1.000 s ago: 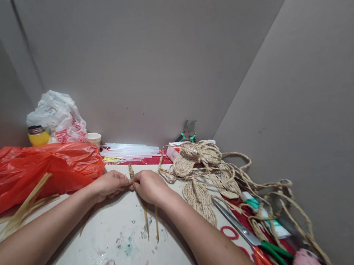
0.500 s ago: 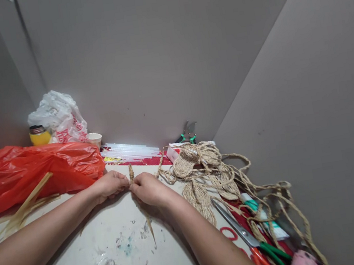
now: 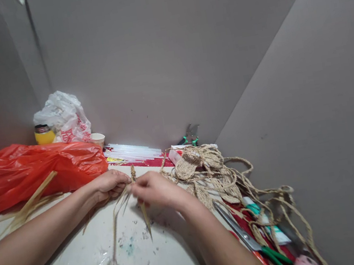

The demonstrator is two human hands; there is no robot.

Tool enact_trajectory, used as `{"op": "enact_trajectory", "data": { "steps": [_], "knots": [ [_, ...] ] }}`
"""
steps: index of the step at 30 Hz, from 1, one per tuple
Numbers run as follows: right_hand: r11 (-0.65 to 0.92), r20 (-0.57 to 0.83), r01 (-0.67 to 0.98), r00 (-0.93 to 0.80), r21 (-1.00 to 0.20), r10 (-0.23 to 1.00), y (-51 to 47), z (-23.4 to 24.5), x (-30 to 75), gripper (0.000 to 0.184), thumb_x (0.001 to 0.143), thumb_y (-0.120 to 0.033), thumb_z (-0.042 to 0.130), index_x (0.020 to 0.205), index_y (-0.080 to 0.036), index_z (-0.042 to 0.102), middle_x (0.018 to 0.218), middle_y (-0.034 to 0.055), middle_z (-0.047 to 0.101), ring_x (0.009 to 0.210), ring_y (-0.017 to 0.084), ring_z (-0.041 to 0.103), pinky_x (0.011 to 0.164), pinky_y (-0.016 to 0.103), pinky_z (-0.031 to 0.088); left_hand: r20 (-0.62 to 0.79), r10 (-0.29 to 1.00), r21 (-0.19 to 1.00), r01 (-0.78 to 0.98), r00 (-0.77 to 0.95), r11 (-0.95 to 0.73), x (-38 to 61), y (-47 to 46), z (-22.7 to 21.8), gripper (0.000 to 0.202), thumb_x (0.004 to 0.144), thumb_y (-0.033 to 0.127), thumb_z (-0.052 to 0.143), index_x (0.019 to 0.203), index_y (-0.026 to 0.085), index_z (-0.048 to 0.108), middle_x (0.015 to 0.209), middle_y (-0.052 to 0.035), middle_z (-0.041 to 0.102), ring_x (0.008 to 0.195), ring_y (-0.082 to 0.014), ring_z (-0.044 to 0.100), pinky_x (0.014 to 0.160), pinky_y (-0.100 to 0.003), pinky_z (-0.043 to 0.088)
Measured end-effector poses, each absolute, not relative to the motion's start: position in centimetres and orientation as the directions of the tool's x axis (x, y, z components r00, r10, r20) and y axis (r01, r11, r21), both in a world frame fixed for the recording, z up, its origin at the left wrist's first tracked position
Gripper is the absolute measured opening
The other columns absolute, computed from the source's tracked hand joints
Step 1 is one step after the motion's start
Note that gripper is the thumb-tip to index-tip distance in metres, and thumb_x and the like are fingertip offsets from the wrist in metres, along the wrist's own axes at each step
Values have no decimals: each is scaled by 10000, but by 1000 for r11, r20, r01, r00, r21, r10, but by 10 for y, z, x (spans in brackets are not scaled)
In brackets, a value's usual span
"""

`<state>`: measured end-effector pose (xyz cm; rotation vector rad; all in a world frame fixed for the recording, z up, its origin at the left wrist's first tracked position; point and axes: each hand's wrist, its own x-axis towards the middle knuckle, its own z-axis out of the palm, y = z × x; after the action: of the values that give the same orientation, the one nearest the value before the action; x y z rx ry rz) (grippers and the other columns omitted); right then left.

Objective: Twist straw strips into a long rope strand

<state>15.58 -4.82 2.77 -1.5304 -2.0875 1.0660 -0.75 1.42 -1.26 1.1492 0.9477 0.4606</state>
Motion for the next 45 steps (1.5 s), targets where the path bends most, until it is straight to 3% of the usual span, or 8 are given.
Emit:
{"op": "enact_trajectory", "data": {
  "steps": [2, 4, 8, 13, 24, 31, 38, 45],
  "knots": [
    [61, -17, 570, -131, -819, 991, -37, 22, 163, 304, 834, -376, 512, 636, -157, 587, 630, 35, 621, 555, 131, 543, 489, 219, 381, -404, 720, 906, 136, 564, 402, -8, 15, -12, 334, 565, 281, 664, 532, 193, 344, 400, 112, 235, 363, -18, 133, 413, -220, 46],
    [-33, -53, 424, -34, -905, 998, -27, 10, 162, 255, 826, -358, 540, 672, -159, 581, 677, 34, 625, 591, 124, 553, 494, 204, 398, -411, 705, 901, 137, 579, 412, -8, 16, -12, 334, 541, 288, 677, 538, 190, 357, 415, 113, 237, 370, -16, 136, 415, -217, 47],
    [-236, -285, 247, -183, -940, 941, -19, -13, 147, 268, 855, -365, 486, 696, -161, 556, 586, 8, 584, 440, 86, 491, 396, 186, 364, -376, 716, 920, 146, 588, 363, -8, 15, -16, 293, 571, 296, 643, 532, 185, 374, 417, 107, 241, 364, -20, 140, 411, -227, 49],
    [-305, -367, 257, -245, -917, 897, -17, -18, 145, 329, 843, -348, 500, 566, -172, 466, 402, -73, 411, 289, 28, 230, 285, 161, 150, -315, 789, 943, 272, 527, 194, -7, 11, -18, 248, 650, 309, 587, 540, 189, 400, 396, 87, 291, 351, -42, 191, 395, -231, 83],
    [-431, -465, 176, -296, -885, 834, -15, -17, 151, 236, 789, -242, 483, 568, -175, 438, 392, -72, 422, 284, 24, 211, 292, 150, 113, -73, 856, 754, 590, 511, -289, -9, 8, -10, 133, 683, 227, 532, 571, 155, 538, 525, 39, 491, 517, -91, 411, 487, -203, 287],
    [-441, -441, 47, -202, -896, 875, -17, -24, 139, 167, 725, -162, 463, 574, -143, 530, 333, -81, 374, 270, 25, 203, 284, 156, 91, -378, 737, 825, 565, 560, -6, -6, -5, 6, 144, 746, 193, 445, 638, 161, 535, 503, 1, 570, 402, -103, 484, 438, -202, 354],
    [-464, -447, -40, -213, -885, 869, -22, -19, 138, 214, 728, -213, 492, 524, -159, 458, 359, -70, 412, 270, 12, 190, 281, 150, 99, -289, 807, 888, 458, 515, 26, 6, -15, -14, 80, 787, 191, 446, 766, 158, 515, 522, -14, 599, 405, -143, 558, 396, -218, 399],
    [-473, -440, -64, -275, -879, 855, -22, -26, 139, 207, 646, -152, 531, 486, -175, 402, 328, -55, 383, 296, 45, 367, 291, 145, 94, -332, 785, 906, 409, 524, 110, 9, -19, -4, 51, 751, 153, 478, 775, 137, 520, 586, -29, 628, 440, -138, 582, 404, -210, 404]
  ]
}}
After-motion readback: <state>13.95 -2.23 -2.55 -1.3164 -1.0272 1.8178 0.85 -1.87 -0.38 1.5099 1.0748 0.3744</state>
